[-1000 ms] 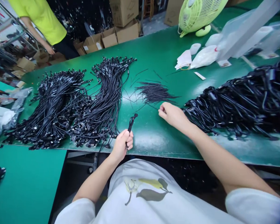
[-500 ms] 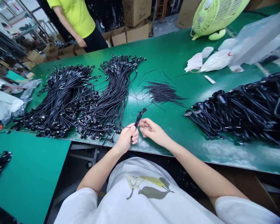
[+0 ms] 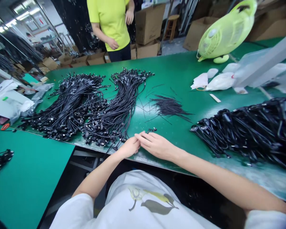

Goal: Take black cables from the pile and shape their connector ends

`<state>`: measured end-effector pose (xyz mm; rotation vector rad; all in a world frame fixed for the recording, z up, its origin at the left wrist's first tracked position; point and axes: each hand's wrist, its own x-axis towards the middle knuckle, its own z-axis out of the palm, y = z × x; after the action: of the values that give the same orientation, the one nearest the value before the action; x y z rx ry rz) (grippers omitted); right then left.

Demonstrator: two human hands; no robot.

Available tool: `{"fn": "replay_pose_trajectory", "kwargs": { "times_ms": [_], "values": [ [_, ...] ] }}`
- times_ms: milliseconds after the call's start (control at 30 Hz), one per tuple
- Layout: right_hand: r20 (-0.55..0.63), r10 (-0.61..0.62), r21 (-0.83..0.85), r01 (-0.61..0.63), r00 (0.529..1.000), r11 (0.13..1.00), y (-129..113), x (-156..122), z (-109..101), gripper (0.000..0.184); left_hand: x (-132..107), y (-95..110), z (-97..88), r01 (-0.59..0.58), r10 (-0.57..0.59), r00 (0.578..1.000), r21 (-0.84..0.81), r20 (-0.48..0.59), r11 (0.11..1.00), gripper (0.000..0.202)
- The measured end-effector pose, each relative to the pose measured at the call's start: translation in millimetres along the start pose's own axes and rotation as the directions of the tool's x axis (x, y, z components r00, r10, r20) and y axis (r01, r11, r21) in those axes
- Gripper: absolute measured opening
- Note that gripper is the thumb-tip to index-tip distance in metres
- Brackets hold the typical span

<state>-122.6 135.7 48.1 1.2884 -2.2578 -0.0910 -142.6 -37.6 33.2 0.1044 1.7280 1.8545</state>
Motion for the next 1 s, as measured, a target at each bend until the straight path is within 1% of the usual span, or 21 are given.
{"fn": "replay_pose_trajectory", "kwargs": {
  "times_ms": [33,100,233,333,400,433,467,533,567,600,667,700,733,767,800,833,867,900,933,967,1000],
  "values": [
    [0.023,-0.050,-0.003,0.050,0.998,0.999,3,1,-2,0.030,0,1,-1.2,0.048,-0.049,0.997,0.026,0.065,0.999,0.036],
    [0.081,-0.107,-0.001,0.108,0.991,0.994,8,4,-7,0.025,-1,4,-3.8,0.120,-0.127,0.981,0.053,0.144,0.991,0.034],
    [0.176,-0.182,-0.067,0.196,0.968,0.978,8,7,-14,0.017,-5,7,-7.1,0.193,-0.180,0.956,-0.036,0.232,0.981,0.032],
    [0.221,-0.259,-0.118,0.290,0.940,0.950,6,9,-16,0.019,-10,8,-3.8,0.213,-0.199,0.947,-0.029,0.252,0.977,0.031],
    [0.248,-0.264,-0.132,0.302,0.932,0.944,5,9,-15,0.022,-13,7,1.1,0.203,-0.197,0.952,-0.002,0.233,0.979,0.031],
    [0.264,-0.234,-0.119,0.273,0.936,0.955,6,10,-13,0.022,-13,5,3.9,0.186,-0.184,0.959,0.012,0.216,0.983,0.030],
    [0.284,-0.180,-0.089,0.212,0.942,0.973,8,11,-11,0.021,-12,3,6.8,0.156,-0.158,0.970,0.024,0.187,0.987,0.030],
    [0.330,0.001,0.013,-0.006,0.944,1.000,11,15,-4,0.018,-6,-1,11.8,0.065,-0.068,0.994,0.041,0.089,0.997,0.031],
    [0.348,0.114,0.069,-0.146,0.931,0.987,12,17,0,0.017,-2,-4,13.6,0.005,-0.006,1.000,0.047,0.016,0.999,0.033],
    [0.357,0.230,0.123,-0.290,0.905,0.949,13,20,5,0.016,3,-5,14.7,-0.064,0.067,0.995,0.048,-0.068,0.997,0.034],
    [0.319,0.460,0.240,-0.540,0.828,0.806,11,24,13,0.020,13,-6,13.7,-0.207,0.208,0.955,0.027,-0.212,0.978,0.035],
    [0.285,0.556,0.330,-0.624,0.781,0.708,8,25,17,0.024,17,-4,11.4,-0.268,0.261,0.933,0.007,-0.247,0.963,0.036],
    [0.260,0.629,0.443,-0.670,0.732,0.596,6,25,21,0.027,18,-1,7.9,-0.321,0.309,0.916,-0.007,-0.255,0.947,0.035],
    [0.255,0.680,0.561,-0.678,0.687,0.474,4,24,24,0.030,18,3,3.6,-0.365,0.354,0.904,0.001,-0.239,0.931,0.033],
    [0.275,0.705,0.663,-0.660,0.654,0.353,2,22,28,0.033,15,7,-1.1,-0.396,0.396,0.897,0.043,-0.195,0.917,0.030],
    [0.315,0.708,0.733,-0.636,0.632,0.242,2,19,31,0.034,11,10,-5.7,-0.420,0.434,0.892,0.122,-0.125,0.899,0.027],
    [0.364,0.699,0.764,-0.627,0.615,0.153,4,15,33,0.035,7,13,-9.7,-0.442,0.461,0.887,0.231,-0.035,0.867,0.025],
    [0.408,0.692,0.762,-0.640,0.596,0.102,6,10,34,0.035,2,14,-12.7,-0.458,0.468,0.882,0.348,0.061,0.818,0.026],
    [0.433,0.695,0.738,-0.668,0.574,0.092,8,6,33,0.034,-1,13,-14.7,-0.463,0.447,0.882,0.450,0.151,0.763,0.028],
    [0.436,0.707,0.705,-0.699,0.557,0.116,10,3,31,0.033,-3,12,-15.7,-0.455,0.404,0.889,0.529,0.217,0.717,0.031],
    [0.420,0.722,0.671,-0.724,0.550,0.161,10,1,28,0.032,-2,9,-16.0,-0.435,0.363,0.899,0.578,0.244,0.691,0.031]
  ]
}}
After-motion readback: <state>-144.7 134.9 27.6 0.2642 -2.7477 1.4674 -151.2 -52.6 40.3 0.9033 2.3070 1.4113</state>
